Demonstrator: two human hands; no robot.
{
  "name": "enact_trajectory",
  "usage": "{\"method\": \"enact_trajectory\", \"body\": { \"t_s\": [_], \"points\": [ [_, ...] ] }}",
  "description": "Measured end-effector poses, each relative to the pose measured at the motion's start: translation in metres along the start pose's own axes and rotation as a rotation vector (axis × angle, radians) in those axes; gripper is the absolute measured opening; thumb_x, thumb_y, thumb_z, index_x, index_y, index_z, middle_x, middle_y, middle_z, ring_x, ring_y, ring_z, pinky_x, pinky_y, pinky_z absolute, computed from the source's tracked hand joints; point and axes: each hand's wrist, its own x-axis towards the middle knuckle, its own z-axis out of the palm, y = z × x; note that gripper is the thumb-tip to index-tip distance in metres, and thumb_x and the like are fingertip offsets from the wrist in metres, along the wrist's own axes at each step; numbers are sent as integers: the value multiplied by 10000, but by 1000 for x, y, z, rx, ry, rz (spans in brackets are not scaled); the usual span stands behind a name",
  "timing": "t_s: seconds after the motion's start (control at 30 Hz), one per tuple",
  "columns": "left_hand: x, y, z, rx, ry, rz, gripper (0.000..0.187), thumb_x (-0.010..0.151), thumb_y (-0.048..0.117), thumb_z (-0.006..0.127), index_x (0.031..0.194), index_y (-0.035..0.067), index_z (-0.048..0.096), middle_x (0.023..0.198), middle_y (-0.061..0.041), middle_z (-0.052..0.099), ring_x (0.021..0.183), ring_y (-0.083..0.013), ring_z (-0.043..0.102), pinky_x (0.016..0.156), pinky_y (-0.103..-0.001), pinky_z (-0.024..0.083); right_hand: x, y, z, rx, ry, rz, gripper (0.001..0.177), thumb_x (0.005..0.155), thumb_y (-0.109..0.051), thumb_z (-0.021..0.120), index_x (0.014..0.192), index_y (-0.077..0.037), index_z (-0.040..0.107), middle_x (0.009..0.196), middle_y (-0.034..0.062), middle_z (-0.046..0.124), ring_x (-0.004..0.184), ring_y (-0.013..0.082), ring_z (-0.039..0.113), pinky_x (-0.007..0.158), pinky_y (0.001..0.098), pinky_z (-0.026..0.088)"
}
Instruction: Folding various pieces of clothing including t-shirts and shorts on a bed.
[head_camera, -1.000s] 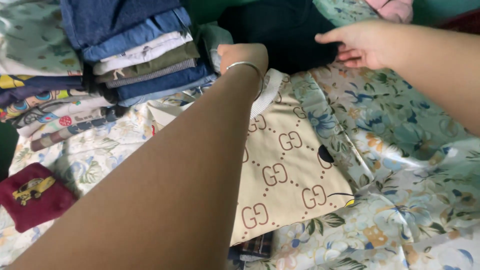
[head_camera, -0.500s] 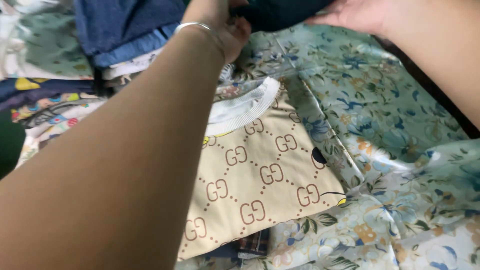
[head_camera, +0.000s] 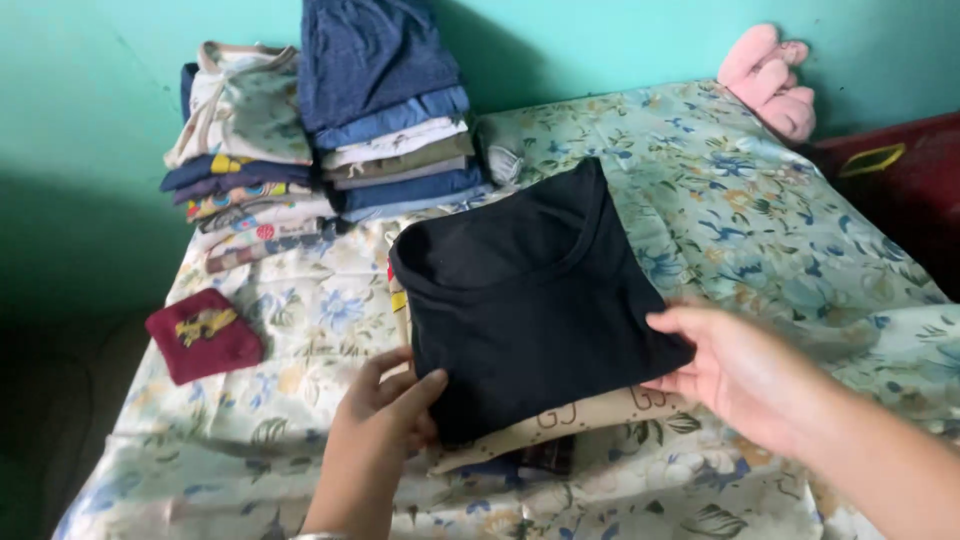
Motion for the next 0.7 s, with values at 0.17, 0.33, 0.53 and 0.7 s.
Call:
{"method": "enact_trajectory", "body": {
  "t_s": [0.17, 0.33, 0.53, 0.7],
  "points": [
    [12, 40, 15, 302, 64, 223, 561, 829, 309, 810, 1293, 45, 634, 888, -129, 746, 667, -118, 610, 593, -262, 464, -16, -45, 41, -246, 72, -41, 353, 932, -298, 649, 1201, -71, 674, 1136, 79, 742, 1031, 212, 680, 902, 431, 521],
    [14, 61, 22, 15, -104, 432, 603, 770, 240, 806, 1287, 16, 589, 957, -87, 754, 801, -131, 709, 681, -264, 549, -19, -51, 41, -370, 32, -170, 428, 877, -264, 692, 1274, -105, 674, 1187, 33, 775, 1093, 157, 706, 959, 360, 506],
    [-28, 52, 23, 660, 173, 415, 664, 807, 304, 813, 1374, 102, 534, 1076, -135, 737, 963, -290, 726, 874, -393, 552, -1, -22, 19, -451, 98, -178, 549, 862, -253, 735, 1384, -159, 593, 1361, 46, 703, 1253, 167, 627, 1035, 348, 439],
    [-44, 47, 59, 848, 342, 1045, 645, 882, 251, 680, 1464, 66, 470, 1525, -192, 482, 1423, -389, 397, 1168, -523, 288, 7, -19, 50, -935, 255, -1072, 590, 894, -275, 717, 1414, -74, 524, 1411, 143, 565, 1332, 271, 535, 1103, 413, 410]
  ]
}}
